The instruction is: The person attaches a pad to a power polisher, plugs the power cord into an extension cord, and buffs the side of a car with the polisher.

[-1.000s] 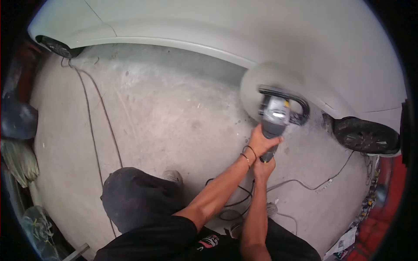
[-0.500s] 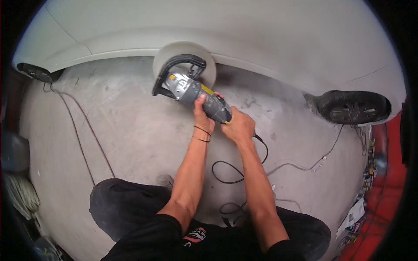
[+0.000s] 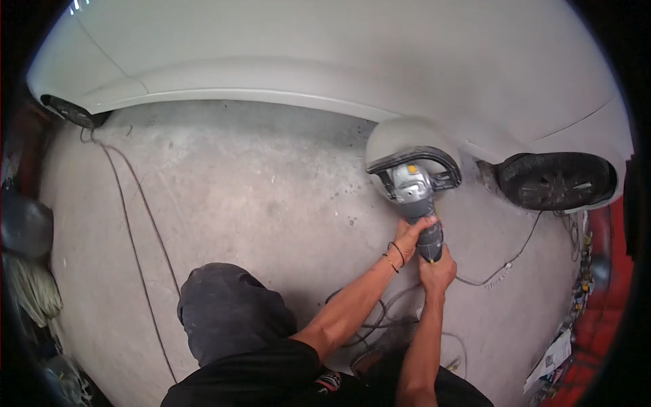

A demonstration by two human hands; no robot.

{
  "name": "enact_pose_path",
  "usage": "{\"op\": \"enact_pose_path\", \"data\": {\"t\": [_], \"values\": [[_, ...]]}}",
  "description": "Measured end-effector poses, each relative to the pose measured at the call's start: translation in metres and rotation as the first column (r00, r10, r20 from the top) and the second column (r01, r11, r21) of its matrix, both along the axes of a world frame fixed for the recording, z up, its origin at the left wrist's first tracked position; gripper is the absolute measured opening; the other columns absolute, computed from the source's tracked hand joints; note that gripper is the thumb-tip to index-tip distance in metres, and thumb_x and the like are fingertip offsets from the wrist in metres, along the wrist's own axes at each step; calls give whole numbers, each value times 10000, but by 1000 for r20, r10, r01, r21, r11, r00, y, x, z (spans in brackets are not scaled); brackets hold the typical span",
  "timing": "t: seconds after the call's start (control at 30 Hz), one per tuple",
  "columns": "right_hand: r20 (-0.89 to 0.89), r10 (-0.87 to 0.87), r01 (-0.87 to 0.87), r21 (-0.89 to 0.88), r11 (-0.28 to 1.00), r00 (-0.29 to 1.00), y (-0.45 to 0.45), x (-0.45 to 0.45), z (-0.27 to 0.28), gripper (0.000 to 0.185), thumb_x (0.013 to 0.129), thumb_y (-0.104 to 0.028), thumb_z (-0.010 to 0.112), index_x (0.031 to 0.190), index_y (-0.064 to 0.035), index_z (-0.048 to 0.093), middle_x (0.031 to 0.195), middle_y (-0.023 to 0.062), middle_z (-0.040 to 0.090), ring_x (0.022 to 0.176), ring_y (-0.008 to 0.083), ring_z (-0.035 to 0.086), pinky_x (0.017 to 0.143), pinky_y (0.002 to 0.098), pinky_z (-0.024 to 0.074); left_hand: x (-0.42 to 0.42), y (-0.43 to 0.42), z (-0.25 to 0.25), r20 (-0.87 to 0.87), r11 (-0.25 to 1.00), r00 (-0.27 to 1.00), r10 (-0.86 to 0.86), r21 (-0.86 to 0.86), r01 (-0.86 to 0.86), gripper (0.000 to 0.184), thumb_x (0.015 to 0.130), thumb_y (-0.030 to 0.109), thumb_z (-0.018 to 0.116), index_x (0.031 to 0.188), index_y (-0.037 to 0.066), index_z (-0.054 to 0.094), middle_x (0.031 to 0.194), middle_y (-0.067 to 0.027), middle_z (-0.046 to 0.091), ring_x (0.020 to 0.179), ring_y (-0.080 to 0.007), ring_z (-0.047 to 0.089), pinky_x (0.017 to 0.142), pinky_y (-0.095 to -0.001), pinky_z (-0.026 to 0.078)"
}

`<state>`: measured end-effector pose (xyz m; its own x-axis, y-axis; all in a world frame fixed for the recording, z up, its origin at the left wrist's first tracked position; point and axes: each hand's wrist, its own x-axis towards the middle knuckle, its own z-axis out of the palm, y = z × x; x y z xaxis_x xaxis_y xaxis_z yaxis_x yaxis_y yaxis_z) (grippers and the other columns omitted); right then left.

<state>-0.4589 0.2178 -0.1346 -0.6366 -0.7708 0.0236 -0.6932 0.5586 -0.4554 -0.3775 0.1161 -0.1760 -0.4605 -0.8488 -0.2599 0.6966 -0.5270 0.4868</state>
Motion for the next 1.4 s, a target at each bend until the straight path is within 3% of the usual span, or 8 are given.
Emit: {"op": "enact_pose_path", "data": {"t": [0.2, 0.7, 0.87, 0.97, 1.17, 1.23, 1.3, 1.4], "values": [[200, 33, 45, -373, 927, 979, -12, 13, -27, 379, 732, -180, 872, 1055, -70, 708, 917, 196, 787, 892, 419, 782, 806, 476, 589, 6, -19, 13, 244, 964, 970, 2, -260, 64, 398, 857, 277, 880, 1125, 18, 742, 1019, -100, 782, 907, -191, 749, 847, -353, 612], [115, 428, -384, -284, 879, 896, -140, 171, 18, 355, 737, -226, 841, 1010, -98, 653, 915, 182, 752, 892, 439, 743, 759, 540, 567, 214, -109, 31, 94, 908, 947, 307, -326, -262, 610, 927, 430, 723, 1314, -35, 649, 1211, -170, 750, 1148, -277, 732, 1059, -425, 567], [184, 358, -253, -429, 867, 915, -129, 171, -5, 358, 739, -231, 846, 1013, -94, 662, 876, 208, 750, 875, 472, 736, 765, 552, 570, 207, -96, 63, 168, 875, 930, 326, -427, -229, 598, 893, 276, 809, 1373, -1, 582, 1176, -181, 742, 1083, -294, 755, 973, -438, 621], [227, 294, -177, -426, 887, 928, -101, 139, -9, 384, 738, -230, 851, 1046, -88, 671, 871, 237, 754, 891, 497, 734, 785, 564, 575, 161, -75, 58, 274, 868, 902, 333, -463, -179, 384, 863, 216, 867, 1155, 0, 741, 1072, -90, 786, 971, -193, 742, 906, -349, 588], [374, 168, -34, -339, 940, 912, -54, 130, -5, 409, 712, -230, 869, 1056, -62, 724, 911, 257, 767, 933, 494, 740, 807, 550, 590, 137, -53, 51, 447, 948, 873, 195, -315, -50, 382, 831, 205, 929, 1089, 0, 735, 1021, -79, 778, 908, -174, 730, 862, -320, 583], [426, 126, 18, -318, 948, 896, -49, 141, 1, 399, 740, -207, 859, 1081, -40, 739, 901, 261, 769, 940, 466, 762, 797, 508, 597, 132, -49, 84, 503, 932, 829, 245, -358, -58, 422, 818, 211, 943, 1102, -8, 722, 1015, -84, 777, 891, -168, 726, 829, -330, 589], [570, 57, 189, -363, 913, 819, -41, 111, -42, 340, 780, -216, 884, 987, 9, 738, 850, 102, 791, 803, 227, 761, 771, 403, 586, 88, -41, 68, 588, 891, 778, 219, -446, 87, 483, 802, 219, 955, 1140, -19, 707, 1024, -81, 776, 874, -167, 722, 806, -342, 595], [677, 56, 290, -386, 875, 734, -30, 75, -95, 307, 862, -166, 828, 1084, 17, 723, 946, 98, 798, 883, 266, 766, 779, 425, 586, 30, -33, 74, 722, 822, 632, 282, -522, 229, 676, 733, 342, 972, 1222, -23, 680, 1027, -162, 795, 891, -253, 771, 827, -386, 617]]}}
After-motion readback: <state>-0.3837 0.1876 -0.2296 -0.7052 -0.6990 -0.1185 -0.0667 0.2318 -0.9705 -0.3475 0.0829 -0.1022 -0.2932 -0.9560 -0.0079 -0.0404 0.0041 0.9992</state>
